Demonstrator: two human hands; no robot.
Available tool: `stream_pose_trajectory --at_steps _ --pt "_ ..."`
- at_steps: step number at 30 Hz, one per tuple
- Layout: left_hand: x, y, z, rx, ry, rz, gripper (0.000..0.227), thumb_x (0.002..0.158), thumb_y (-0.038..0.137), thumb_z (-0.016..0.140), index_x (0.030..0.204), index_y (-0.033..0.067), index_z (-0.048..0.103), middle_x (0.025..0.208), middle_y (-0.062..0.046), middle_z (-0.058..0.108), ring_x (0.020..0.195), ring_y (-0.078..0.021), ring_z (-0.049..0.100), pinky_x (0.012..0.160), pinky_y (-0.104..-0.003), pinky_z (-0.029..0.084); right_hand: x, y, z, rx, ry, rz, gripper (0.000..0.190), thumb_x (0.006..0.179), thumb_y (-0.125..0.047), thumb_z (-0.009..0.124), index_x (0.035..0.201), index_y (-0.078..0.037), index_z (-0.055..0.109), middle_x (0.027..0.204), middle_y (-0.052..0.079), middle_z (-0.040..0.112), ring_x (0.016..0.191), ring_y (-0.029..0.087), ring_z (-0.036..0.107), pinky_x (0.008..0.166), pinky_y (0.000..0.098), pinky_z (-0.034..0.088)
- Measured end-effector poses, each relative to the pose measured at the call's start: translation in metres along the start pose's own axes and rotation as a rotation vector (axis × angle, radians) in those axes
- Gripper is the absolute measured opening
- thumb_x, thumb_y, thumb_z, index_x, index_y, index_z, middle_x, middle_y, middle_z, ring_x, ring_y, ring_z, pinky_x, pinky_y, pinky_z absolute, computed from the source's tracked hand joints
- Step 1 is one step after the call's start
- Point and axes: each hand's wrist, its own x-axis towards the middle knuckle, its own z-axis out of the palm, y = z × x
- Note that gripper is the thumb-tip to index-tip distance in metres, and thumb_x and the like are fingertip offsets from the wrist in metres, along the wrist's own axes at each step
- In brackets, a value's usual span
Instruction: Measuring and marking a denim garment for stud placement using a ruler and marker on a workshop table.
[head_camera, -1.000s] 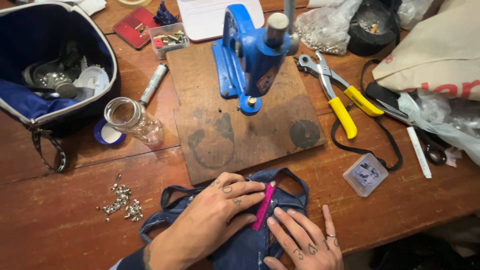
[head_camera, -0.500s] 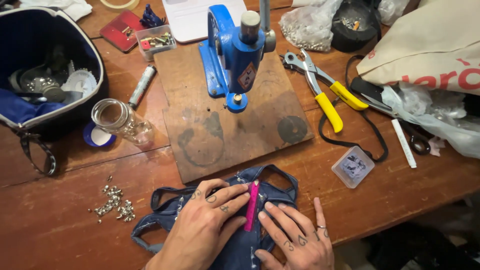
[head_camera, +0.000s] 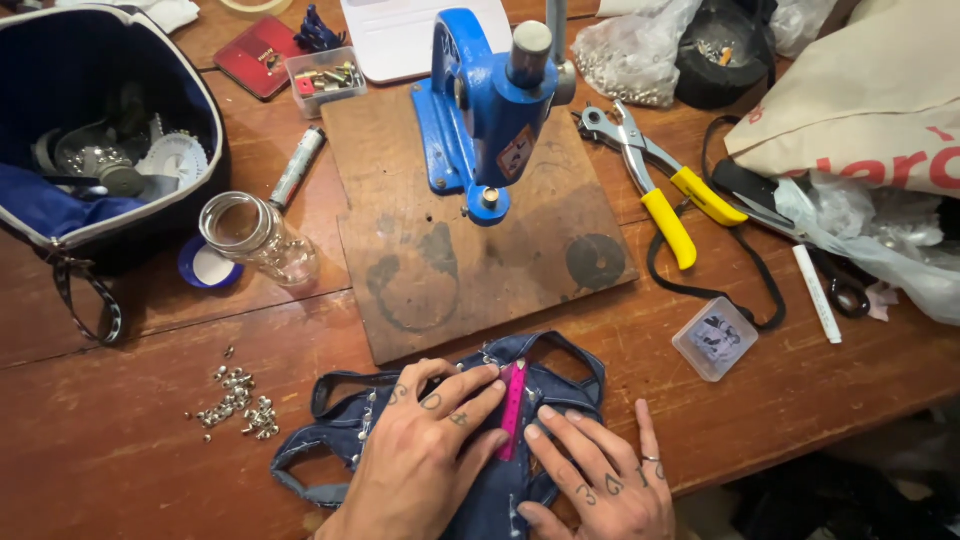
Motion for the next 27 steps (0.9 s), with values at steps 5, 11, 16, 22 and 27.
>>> stream_pose_trajectory --at_steps 5,11,16,22,27 --pt "-0.006 0.001 0.010 0.042 0.070 0.004 0.043 0.079 0.018 0.080 0.120 0.0050 0.073 0.126 -0.011 0.069 0.116 -0.0377 0.058 0.102 -0.046 0.046 0.000 0.000 0.002 -0.003 0.017 0.011 0.061 0.083 -0.059 0.070 0.131 -0.021 0.067 0.135 0.000 0.064 0.124 0.018 0.059 0.118 0.0679 0.024" --pt "-0.004 0.004 0.008 0.040 0.083 -0.012 0.040 0.080 0.017 0.080 0.118 0.0057 0.073 0.123 -0.011 0.068 0.115 -0.0386 0.057 0.101 -0.048 0.046 0.002 -0.003 -0.002 -0.004 0.013 0.020 0.060 0.084 -0.058 0.070 0.131 -0.019 0.068 0.136 0.000 0.064 0.124 0.020 0.059 0.118 0.0668 0.023" --pt "-0.004 0.003 0.006 0.016 0.082 0.005 0.039 0.079 0.014 0.080 0.116 0.0065 0.074 0.121 -0.011 0.068 0.113 -0.0382 0.058 0.099 -0.048 0.046 0.000 -0.001 0.000 0.003 0.020 -0.004 0.060 0.085 -0.058 0.069 0.132 -0.020 0.067 0.136 0.000 0.063 0.124 0.019 0.059 0.119 0.0662 0.023" --pt "-0.002 0.004 0.004 -0.017 0.093 -0.038 0.039 0.077 0.014 0.082 0.114 0.0079 0.074 0.118 -0.009 0.069 0.112 -0.0364 0.059 0.097 -0.046 0.048 0.002 0.001 -0.001 0.006 0.020 -0.013 0.060 0.086 -0.057 0.070 0.132 -0.019 0.067 0.137 0.000 0.063 0.124 0.020 0.059 0.119 0.0665 0.022" --pt "-0.002 0.007 0.002 -0.033 0.096 -0.051 0.041 0.075 0.014 0.082 0.114 0.0078 0.073 0.118 -0.009 0.069 0.111 -0.0356 0.059 0.097 -0.045 0.049 0.001 -0.001 -0.001 -0.001 0.018 -0.003 0.060 0.085 -0.058 0.070 0.131 -0.020 0.067 0.136 0.000 0.064 0.123 0.019 0.059 0.118 0.0659 0.023"
